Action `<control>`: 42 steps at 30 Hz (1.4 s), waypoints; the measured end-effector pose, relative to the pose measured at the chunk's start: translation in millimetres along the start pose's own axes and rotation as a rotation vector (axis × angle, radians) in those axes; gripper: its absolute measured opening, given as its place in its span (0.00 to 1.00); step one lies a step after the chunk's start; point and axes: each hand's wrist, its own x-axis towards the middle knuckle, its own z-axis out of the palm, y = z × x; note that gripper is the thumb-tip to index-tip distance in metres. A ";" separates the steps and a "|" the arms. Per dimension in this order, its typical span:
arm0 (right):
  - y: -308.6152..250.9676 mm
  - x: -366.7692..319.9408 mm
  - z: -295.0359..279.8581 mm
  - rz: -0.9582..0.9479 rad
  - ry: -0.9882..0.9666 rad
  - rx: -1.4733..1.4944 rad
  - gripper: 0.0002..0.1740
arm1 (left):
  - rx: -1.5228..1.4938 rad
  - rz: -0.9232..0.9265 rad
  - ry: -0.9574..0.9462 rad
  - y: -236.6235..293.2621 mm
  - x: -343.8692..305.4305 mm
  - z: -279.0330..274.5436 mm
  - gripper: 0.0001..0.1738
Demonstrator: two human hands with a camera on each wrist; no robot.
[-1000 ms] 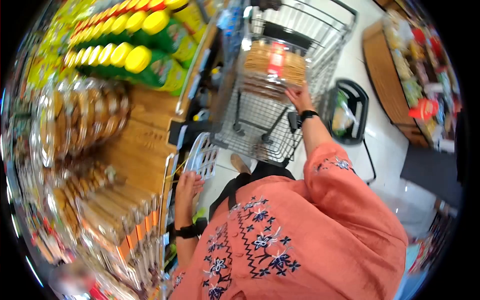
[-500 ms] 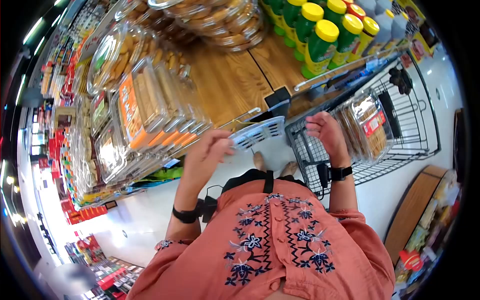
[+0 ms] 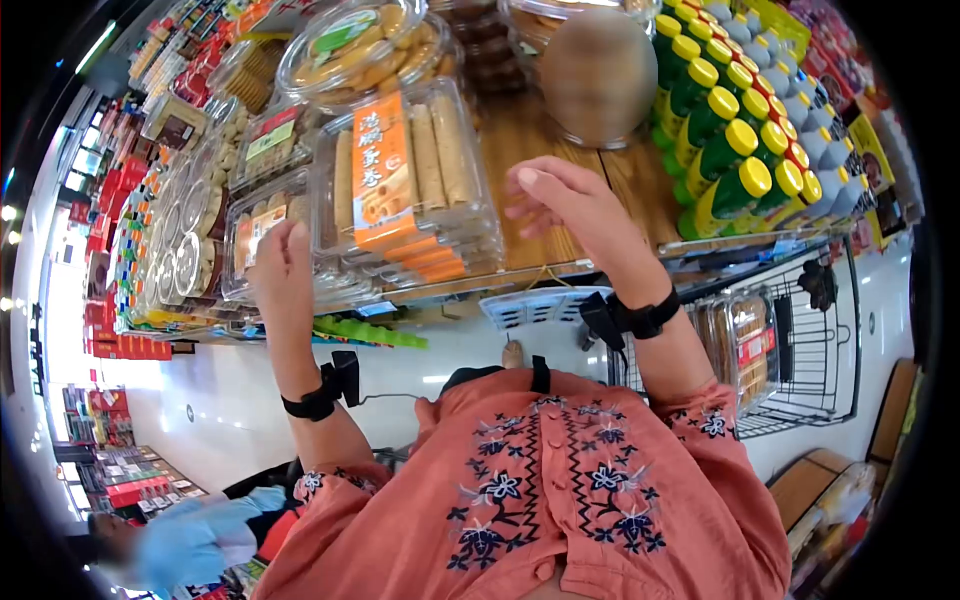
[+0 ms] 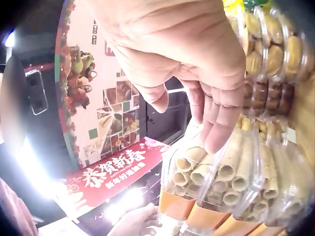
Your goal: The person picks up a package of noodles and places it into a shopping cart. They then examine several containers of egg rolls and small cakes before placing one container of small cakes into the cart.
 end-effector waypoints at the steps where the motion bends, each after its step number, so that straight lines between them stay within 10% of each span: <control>1: -2.0 12.9 5.7 0.009 -0.011 -0.049 0.21 | 0.040 -0.022 -0.076 1.8 4.5 0.1 0.21; 15: -5.4 57.6 29.5 -0.064 0.008 -0.222 0.14 | -0.271 -0.270 -0.110 -9.1 26.0 20.1 0.23; 27: -11.2 -51.6 -0.2 -0.165 0.129 0.075 0.10 | -0.467 -0.001 0.012 80.4 -17.3 9.2 0.13; 42: 115.0 -329.6 -97.4 -0.043 1.132 0.309 0.09 | -0.672 0.191 -0.911 200.7 -110.2 140.2 0.20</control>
